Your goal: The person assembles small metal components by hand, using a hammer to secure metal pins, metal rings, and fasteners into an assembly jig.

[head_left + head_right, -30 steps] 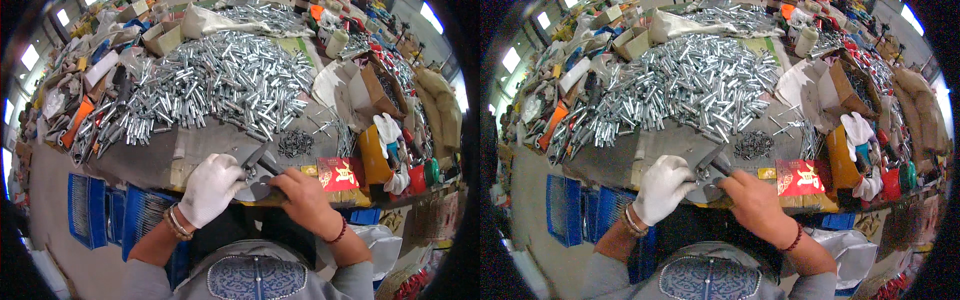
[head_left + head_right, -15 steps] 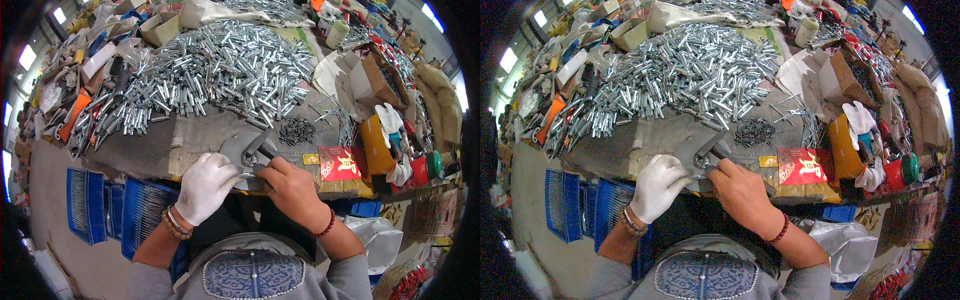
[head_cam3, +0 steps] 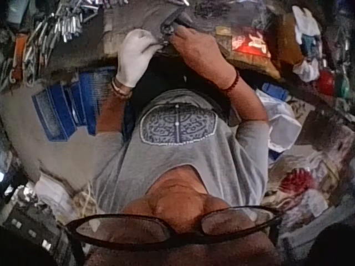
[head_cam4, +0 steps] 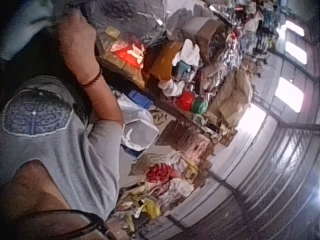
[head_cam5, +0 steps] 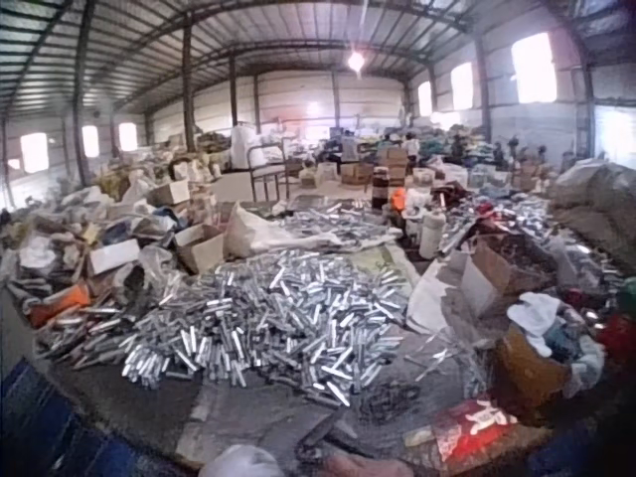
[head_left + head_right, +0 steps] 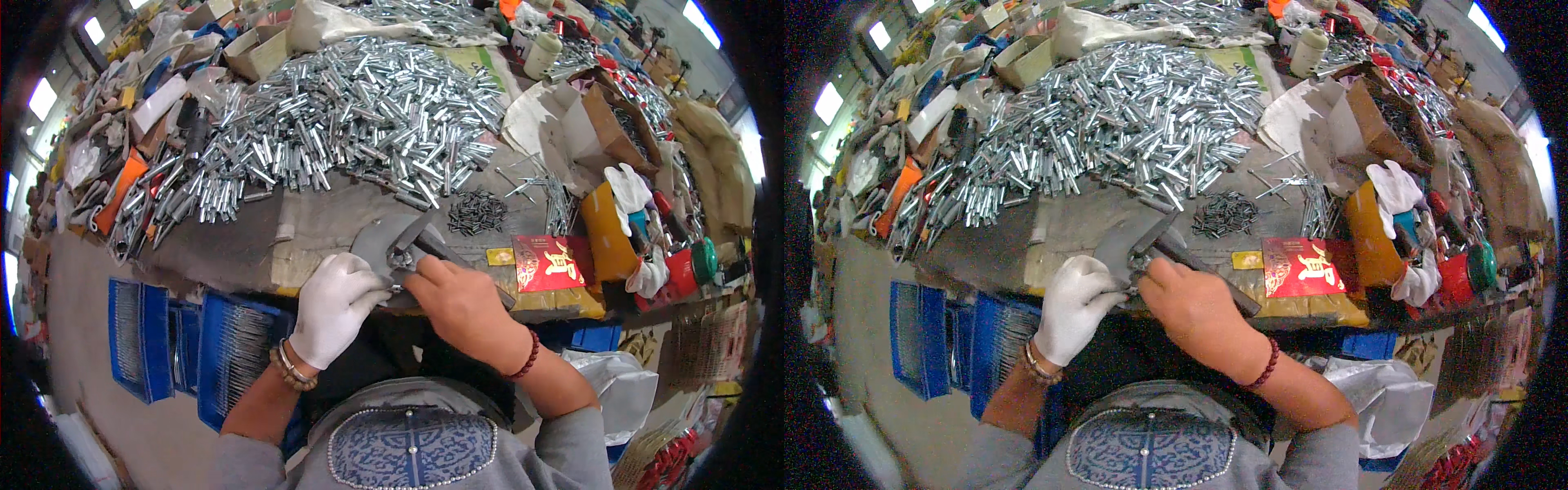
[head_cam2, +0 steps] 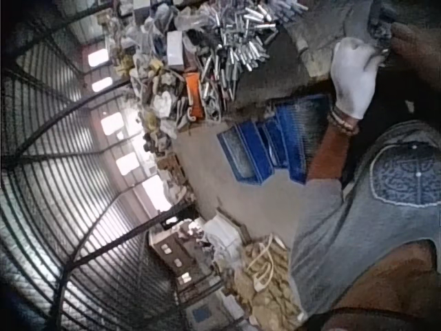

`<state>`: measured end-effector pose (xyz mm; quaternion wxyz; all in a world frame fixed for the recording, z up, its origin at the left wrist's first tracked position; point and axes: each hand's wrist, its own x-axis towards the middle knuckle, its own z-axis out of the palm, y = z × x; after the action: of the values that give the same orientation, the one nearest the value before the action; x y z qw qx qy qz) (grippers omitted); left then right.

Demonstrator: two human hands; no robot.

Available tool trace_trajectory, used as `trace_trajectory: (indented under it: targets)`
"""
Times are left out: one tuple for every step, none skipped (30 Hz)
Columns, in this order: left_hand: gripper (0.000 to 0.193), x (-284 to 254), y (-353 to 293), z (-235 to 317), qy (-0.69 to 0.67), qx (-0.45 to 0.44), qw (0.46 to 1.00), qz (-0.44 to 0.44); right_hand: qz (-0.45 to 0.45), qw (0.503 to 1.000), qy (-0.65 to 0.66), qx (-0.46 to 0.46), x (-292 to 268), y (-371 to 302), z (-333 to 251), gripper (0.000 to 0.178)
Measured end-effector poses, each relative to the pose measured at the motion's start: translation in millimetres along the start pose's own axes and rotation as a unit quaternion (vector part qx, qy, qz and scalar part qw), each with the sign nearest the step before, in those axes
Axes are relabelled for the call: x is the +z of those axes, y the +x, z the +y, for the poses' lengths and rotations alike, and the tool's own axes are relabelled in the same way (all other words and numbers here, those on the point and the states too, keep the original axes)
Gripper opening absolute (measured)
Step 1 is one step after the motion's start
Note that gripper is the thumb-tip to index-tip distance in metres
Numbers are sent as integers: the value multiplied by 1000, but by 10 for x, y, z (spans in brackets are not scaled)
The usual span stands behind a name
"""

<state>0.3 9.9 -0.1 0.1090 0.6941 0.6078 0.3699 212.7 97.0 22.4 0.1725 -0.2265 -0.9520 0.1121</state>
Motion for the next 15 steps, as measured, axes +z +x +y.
trace_trajectory:
  targets:
    - [13,-6,-11,9,-5,-15,1000,-1,1,1000,7,-7,3,8,-26,22]
    - [13,-13,-17,16,-11,-30,999,-3,2,1000,13,-14,6,13,-48,22]
    - [13,-9,-18,23,-15,-26,1000,-3,3,1000,9,-11,17,8,-55,22]
    - [13,-14,-14,33,-14,-25,1000,-1,12,1000,14,-10,34,1,-55,21]
    - [13,-17,-9,43,-14,-25,1000,0,22,1000,19,-9,47,-17,-40,21]
    - [12,-24,-10,42,-13,-30,999,-5,27,999,25,-2,78,-31,-13,23]
    - [12,-18,-11,39,-16,-27,999,-5,27,999,21,0,43,-45,12,23]
    - [12,-8,-10,36,-10,-22,1000,-4,46,998,31,42,-17,-79,50,25]
    - [11,-16,-11,32,0,-18,1000,-3,67,993,44,81,-63,-110,93,28]
    - [11,-13,-18,35,1,-19,1000,-2,117,988,48,91,-69,-133,247,30]
    - [11,-10,-23,40,0,-25,1000,-1,116,983,39,135,-132,-138,361,28]
    - [10,-10,-24,46,-1,-29,1000,-1,106,981,24,159,-194,-140,452,28]
    - [10,-10,-29,49,-2,-31,1000,-1,95,978,11,183,-229,-131,511,28]
    - [10,-11,-38,51,1,-31,1000,1,94,979,11,182,-215,-113,545,28]
    - [10,-10,-30,52,2,-28,1000,3,92,978,13,189,-198,-101,585,27]
